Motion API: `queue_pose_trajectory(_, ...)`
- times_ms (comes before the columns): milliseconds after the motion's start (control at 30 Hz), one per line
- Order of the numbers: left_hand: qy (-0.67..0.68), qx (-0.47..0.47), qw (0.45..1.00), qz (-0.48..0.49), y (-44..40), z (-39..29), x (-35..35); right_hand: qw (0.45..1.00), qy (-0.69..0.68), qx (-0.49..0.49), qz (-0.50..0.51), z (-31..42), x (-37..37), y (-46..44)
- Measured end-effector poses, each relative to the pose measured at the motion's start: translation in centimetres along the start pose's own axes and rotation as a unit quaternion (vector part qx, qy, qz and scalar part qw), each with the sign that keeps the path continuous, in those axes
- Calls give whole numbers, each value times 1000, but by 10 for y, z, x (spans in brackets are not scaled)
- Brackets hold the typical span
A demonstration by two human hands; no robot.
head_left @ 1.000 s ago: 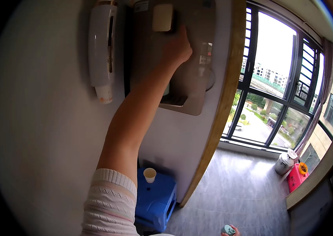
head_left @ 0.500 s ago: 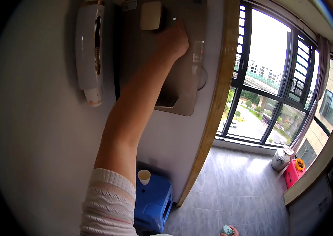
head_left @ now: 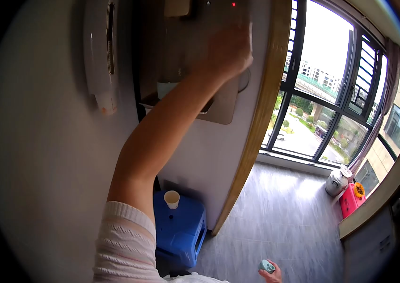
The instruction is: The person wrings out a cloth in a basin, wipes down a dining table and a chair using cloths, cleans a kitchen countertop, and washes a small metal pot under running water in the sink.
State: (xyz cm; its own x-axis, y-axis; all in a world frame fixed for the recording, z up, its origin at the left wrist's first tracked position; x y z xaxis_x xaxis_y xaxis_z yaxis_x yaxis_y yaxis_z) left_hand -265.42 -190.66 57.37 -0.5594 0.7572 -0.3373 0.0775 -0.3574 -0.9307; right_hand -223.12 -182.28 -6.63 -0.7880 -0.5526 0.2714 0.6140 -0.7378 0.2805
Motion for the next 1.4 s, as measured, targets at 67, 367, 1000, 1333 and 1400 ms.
queue_pose_trajectory(67, 110, 113, 987, -31, 74, -44, 3, 999, -11, 30, 19, 23, 34, 13)
queue_pose_trajectory(367, 484, -22, 748, 453, 511, -183, 11, 938, -172, 224, 202, -15, 179, 4)
queue_pose_trajectory(1000, 176, -250, 734, 607, 664, 77, 138, 933, 34, 359, -2, -72, 118, 49)
queue_pose_trajectory(1333, 199, -179, 804, 530, 662, 83, 129, 930, 8, 318, -186, -100, 40, 189)
queue_pose_trajectory(1400, 153, -124, 857, 477, 656, 83, 124, 939, -40, 265, -214, -110, 28, 218)
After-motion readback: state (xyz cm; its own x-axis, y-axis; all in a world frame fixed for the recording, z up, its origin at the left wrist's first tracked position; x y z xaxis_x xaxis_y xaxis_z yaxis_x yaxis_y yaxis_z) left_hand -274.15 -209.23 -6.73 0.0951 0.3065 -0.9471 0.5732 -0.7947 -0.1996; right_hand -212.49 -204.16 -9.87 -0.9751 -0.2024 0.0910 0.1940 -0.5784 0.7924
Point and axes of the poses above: each hand's wrist, its own y-axis away from the middle knuckle, its own x-axis out of the palm, z = x × y, the point moved 6 cm from there along -y, towards the middle knuckle, and after that the axes turned 5 degrees about -y, right-handed, at the moved point
